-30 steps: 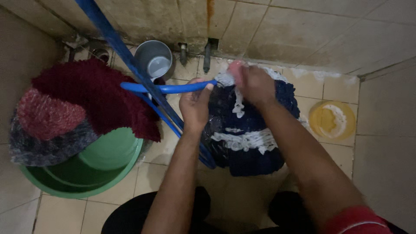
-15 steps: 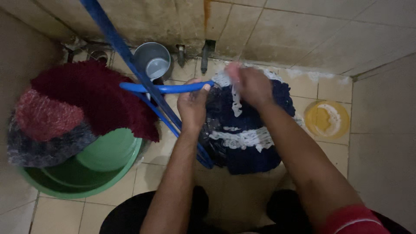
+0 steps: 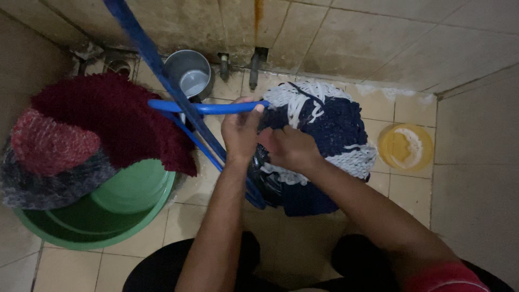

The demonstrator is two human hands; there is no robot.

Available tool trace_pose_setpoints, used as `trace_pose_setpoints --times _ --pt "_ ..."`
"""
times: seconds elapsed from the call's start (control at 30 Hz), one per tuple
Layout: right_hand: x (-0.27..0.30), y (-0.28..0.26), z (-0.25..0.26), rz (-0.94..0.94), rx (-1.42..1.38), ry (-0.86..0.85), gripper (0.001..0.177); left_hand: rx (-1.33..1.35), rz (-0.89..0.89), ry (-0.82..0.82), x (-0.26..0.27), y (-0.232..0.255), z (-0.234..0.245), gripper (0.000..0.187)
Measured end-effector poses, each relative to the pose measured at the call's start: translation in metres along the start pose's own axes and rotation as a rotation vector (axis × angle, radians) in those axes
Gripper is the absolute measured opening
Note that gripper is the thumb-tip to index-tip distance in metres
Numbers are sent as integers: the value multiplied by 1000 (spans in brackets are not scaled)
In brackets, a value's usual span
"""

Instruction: The person sits on the floor and washes a blue and white mop head in a black bucket. They use a blue hose to add water and a pink sponge to scrub the mop head, creating suds. The person repeatedly scrubs, rinses, and wrings the mop head throughout the video.

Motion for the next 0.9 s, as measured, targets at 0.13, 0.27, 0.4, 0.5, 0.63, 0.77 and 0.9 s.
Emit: trace_pose_setpoints --times 0.13,0.27,0.4,0.5,0.63,0.77,0.9 --pt "16 1 12 -50 -112 36 49 53 -35 -34 2 3 -1 29" --pt "28 34 1 -321 -102 -138 56 24 -77 -54 4 6 -5 29" --pt "10 129 12 -327 214 -27 28 36 9 -50 3 0 -7 29" --pt "7 177 11 -157 266 189 66 62 -3 -80 3 4 -10 29" --pt "5 204 -11 -179 235 33 68 42 4 -74 2 4 -11 28" --pt "4 196 -6 -235 274 -49 47 141 49 -119 -1 -3 -13 28" --pt "-8 191 -2 -136 392 -40 34 53 -7 -90 3 -5 -12 31"
Point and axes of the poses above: each hand's wrist, its own x-axis away from the middle knuckle, its own z-axis out of the back of the hand, y = z × x, the point moved 8 cm from there along -x, towards the middle knuckle, and after that the axes turned 15 degrees about z, right-handed, at the moved point
